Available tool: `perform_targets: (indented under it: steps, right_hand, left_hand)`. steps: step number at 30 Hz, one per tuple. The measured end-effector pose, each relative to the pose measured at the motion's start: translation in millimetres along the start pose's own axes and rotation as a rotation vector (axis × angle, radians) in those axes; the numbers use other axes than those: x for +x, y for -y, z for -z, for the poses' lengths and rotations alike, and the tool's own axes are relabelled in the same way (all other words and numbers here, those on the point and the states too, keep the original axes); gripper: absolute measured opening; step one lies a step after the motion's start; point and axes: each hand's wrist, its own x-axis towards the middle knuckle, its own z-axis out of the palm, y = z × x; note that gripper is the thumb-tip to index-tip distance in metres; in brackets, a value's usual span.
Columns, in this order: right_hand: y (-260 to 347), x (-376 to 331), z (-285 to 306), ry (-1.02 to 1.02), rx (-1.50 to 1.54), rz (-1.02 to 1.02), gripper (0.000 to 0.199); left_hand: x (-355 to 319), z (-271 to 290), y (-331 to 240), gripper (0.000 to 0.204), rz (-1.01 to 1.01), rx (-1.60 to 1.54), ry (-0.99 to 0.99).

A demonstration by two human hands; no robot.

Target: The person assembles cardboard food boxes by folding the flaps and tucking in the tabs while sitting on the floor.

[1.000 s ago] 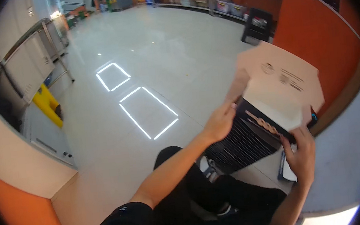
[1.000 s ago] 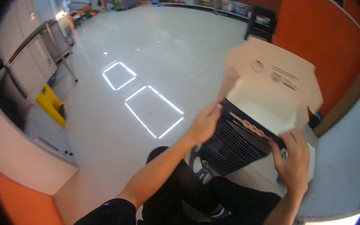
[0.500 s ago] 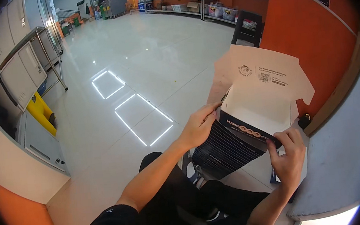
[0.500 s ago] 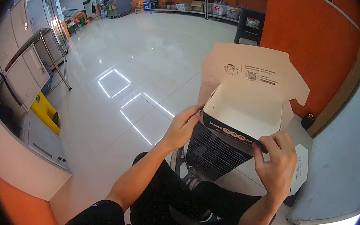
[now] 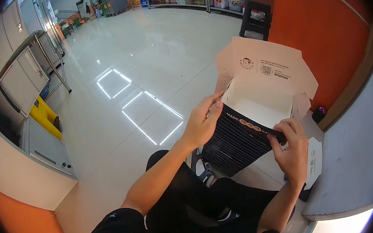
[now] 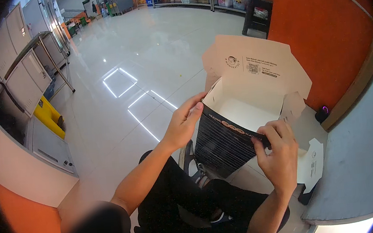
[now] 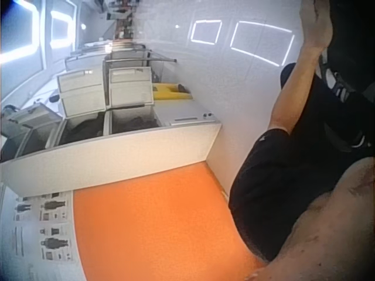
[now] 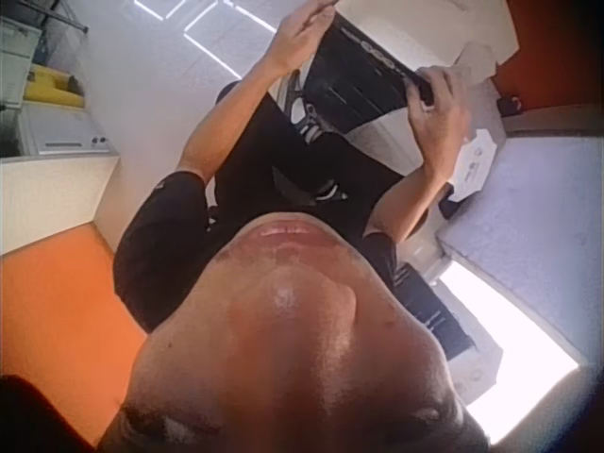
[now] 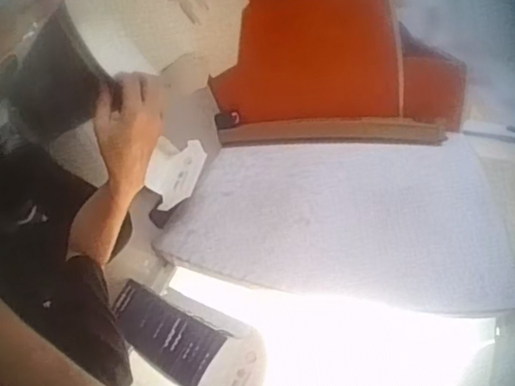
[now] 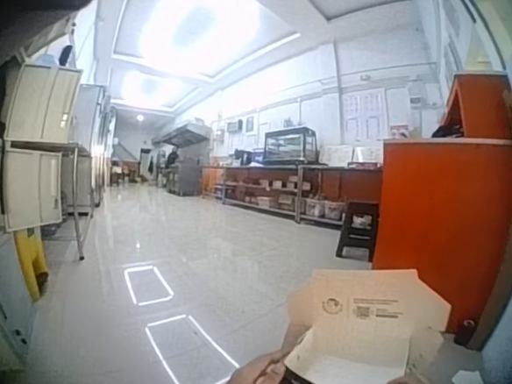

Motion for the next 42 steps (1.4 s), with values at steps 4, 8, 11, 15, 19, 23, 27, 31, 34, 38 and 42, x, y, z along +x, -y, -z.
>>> perform_targets:
  steps: [4, 8, 11, 15, 19, 23, 27, 31, 34, 38, 42]
  right_hand:
    - [-6.6, -0.1, 2.7, 0.021, 0.051, -0.018, 0.023]
    - [-12.9, 0.4, 14.2, 0.042, 0.157, -0.003, 0.038]
    - [-24.8, -4.5, 9.3, -0.090, 0.342, -0.083, 0.055]
    - [-56.8, -8.1, 15.2, 0.042, 0.715, -0.131, 0.051]
    - [-95.9, -13.7, 13.5, 0.078, 0.695, -0.275, 0.025]
    - [-109.2, -6.9, -10.0, -0.008, 0.601, -0.312, 0.013]
    - [-116.0, -18.6, -16.6, -0.002, 0.610, -0.386, 0.023]
    - [-121.0, -16.9, -33.9, -0.026, 0.675, -0.343, 0.033]
    - [-119.6, -15.6, -39.5, -0.028, 0.703, -0.304, 0.035]
    - [-126.8, -14.3, -39.5, -0.064, 0.653, -0.137, 0.031]
    - [-132.9, -21.2, -31.9, -0.010, 0.611, -0.222, 0.025]
  left_hand:
    - [-0.9, -8.4, -34.5, 0.046, -0.547, 0.597, -0.096]
    - [17.0, -42.4, -77.3, 0.060, -0.582, 0.398, 0.471]
    - [27.1, -51.5, -85.0, 0.071, -0.474, 0.416, 0.653]
    - [32.3, -66.9, -80.8, 0.066, -0.621, 0.438, 0.606]
    - [21.2, -62.0, -83.3, 0.055, -0.630, 0.514, 0.590]
    - [18.8, -61.9, -76.7, 0.050, -0.623, 0.517, 0.509]
    - [17.9, -70.4, -77.3, 0.046, -0.606, 0.441, 0.476]
    - [16.8, -65.0, -73.1, 0.040, -0.640, 0.511, 0.467]
    - [14.2, -61.1, -75.7, 0.039, -0.663, 0.499, 0.500]
    - [15.5, -64.8, -78.6, 0.045, -0.682, 0.533, 0.518]
    - [21.1, -68.8, -73.6, 0.045, -0.588, 0.579, 0.599]
